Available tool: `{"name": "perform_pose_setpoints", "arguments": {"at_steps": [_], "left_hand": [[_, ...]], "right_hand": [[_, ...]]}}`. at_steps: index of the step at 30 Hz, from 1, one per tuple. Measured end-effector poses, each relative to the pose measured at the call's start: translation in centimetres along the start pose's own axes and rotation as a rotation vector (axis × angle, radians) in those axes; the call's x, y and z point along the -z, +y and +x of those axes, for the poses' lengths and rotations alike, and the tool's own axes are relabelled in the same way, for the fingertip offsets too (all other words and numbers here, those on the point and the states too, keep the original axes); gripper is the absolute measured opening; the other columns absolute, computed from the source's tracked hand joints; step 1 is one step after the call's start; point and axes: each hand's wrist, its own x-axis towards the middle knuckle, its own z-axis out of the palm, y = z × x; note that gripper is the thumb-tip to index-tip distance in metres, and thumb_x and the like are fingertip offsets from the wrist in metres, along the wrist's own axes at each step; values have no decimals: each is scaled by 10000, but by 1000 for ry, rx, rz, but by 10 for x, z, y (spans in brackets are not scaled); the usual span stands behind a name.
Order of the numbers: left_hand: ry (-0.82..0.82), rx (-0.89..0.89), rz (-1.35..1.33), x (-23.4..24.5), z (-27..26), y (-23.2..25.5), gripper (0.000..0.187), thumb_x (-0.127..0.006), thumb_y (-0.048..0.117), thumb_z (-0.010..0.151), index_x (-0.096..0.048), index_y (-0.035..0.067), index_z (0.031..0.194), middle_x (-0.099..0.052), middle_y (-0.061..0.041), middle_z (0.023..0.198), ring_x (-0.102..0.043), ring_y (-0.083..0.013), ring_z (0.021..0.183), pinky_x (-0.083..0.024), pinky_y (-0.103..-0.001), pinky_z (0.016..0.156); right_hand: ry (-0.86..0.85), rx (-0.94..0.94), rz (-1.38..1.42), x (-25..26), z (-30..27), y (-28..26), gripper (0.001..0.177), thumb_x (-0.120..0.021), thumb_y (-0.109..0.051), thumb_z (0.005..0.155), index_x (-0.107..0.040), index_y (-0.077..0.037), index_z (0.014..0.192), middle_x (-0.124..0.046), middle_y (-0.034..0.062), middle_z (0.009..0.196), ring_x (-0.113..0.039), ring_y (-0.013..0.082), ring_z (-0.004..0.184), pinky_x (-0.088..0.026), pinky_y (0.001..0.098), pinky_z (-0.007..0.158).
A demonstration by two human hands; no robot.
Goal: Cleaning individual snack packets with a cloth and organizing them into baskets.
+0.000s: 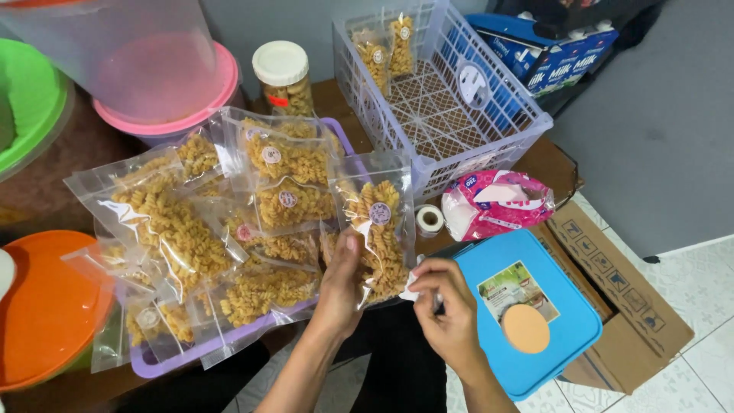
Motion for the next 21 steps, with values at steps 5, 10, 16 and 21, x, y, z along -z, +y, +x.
{"name": "perform_pose_setpoints", "arguments": {"at_steps": [5,10,16,21], "left_hand": [[-73,-22,37,-6,5,-1,448,-490,532,971,-544,153,1204,-542,-6,1221,-483,-165,1225,-362,-351,1082],[-213,-122,206,-4,10,-9,446,-443,466,1037,-455,139,1341,-422,47,1013,-444,-97,986,-404,-267,892],[-313,-361,311,-21,13,14,554,-462,465,1049,-457,77,1446,-562,-74,1373,-523,-183,1289,-428,-356,1090],[-203,-424,263,-53,31,52,497,-460,421,1052,-566,90,1408,-663,-115,1335,-657,-250,1211,-557,-364,994]], "right_hand": [[5,-306,148,22,23,35,224,-513,-72,940,-641,-68,1123,-642,68,1016,-604,157,917,-485,280,764],[-154,-415,263,38,47,51,380,-623,-173,1006,-637,-67,1370,-600,-15,836,-576,77,740,-454,229,645],[-149,-470,404,43,76,59,181,-689,-113,954,-773,-11,1077,-794,72,983,-716,125,896,-594,263,781],[-147,-382,252,53,120,66,162,-698,-136,962,-782,-54,1074,-771,29,910,-604,87,726,-487,223,621]]}}
